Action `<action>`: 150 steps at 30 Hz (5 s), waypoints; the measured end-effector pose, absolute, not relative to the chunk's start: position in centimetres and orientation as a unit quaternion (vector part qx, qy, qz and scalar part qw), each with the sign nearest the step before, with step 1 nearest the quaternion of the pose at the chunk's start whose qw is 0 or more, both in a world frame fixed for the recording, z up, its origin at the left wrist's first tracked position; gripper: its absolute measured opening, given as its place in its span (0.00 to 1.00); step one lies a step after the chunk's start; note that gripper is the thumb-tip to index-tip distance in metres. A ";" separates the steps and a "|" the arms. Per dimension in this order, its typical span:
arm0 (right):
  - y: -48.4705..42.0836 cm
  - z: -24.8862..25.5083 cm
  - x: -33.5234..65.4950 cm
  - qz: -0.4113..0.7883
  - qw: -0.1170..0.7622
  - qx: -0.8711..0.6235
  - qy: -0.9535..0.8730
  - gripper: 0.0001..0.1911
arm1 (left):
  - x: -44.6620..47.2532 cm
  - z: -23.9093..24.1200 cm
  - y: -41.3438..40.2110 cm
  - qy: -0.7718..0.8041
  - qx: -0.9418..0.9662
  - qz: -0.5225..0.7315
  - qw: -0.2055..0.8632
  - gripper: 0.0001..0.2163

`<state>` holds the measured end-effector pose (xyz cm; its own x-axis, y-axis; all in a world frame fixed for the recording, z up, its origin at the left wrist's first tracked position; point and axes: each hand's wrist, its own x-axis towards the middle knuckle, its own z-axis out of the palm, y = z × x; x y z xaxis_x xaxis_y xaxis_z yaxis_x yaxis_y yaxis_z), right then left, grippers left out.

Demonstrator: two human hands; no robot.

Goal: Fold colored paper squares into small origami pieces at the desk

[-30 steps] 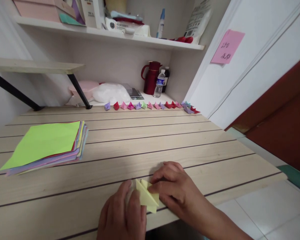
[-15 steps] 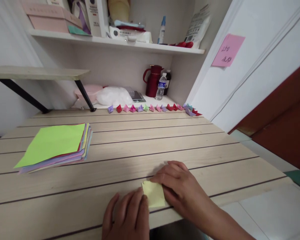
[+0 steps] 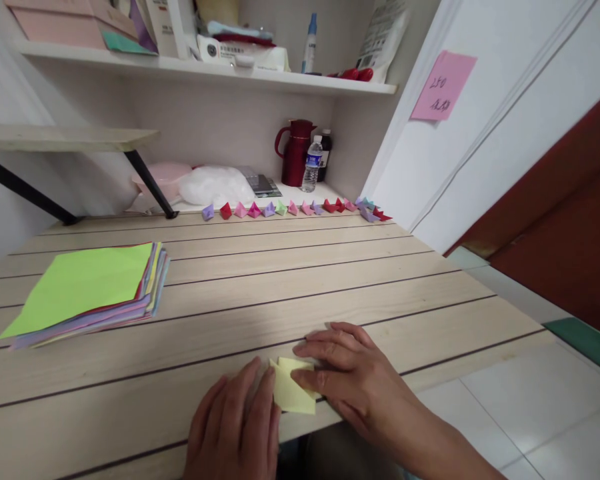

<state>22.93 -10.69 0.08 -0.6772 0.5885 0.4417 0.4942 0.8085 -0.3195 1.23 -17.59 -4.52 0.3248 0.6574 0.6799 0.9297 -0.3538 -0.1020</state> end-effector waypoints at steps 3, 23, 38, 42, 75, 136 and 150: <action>-11.1 -0.3 23.0 0.045 0.276 -0.295 -0.914 0.15 | 1.6 -4.8 -17.7 -0.529 -0.758 -0.306 0.229 0.17; -11.3 -0.4 23.9 0.130 0.328 -0.309 -0.883 0.18 | 4.7 -5.4 -18.1 -0.544 -0.774 -0.232 0.227 0.22; -13.1 -1.3 25.7 -0.047 0.116 -0.286 -0.950 0.27 | 3.9 -5.7 -18.0 -0.534 -0.794 -0.172 0.234 0.25; -12.8 -1.7 25.7 -0.061 0.128 -0.279 -0.950 0.27 | 3.8 -5.6 -17.3 -0.529 -0.798 -0.169 0.233 0.28; -13.0 -0.8 25.4 0.005 0.204 -0.286 -0.936 0.22 | 4.4 -4.3 -18.2 -0.576 -0.776 -0.132 0.222 0.30; -14.9 -1.2 24.8 0.080 0.256 -0.373 -0.888 0.20 | 3.7 -4.3 -19.5 -0.536 -0.804 -0.233 0.108 0.21; -12.6 -0.1 25.2 0.139 0.251 -0.305 -0.908 0.16 | 3.0 -4.8 -19.2 -0.522 -0.816 -0.211 0.127 0.26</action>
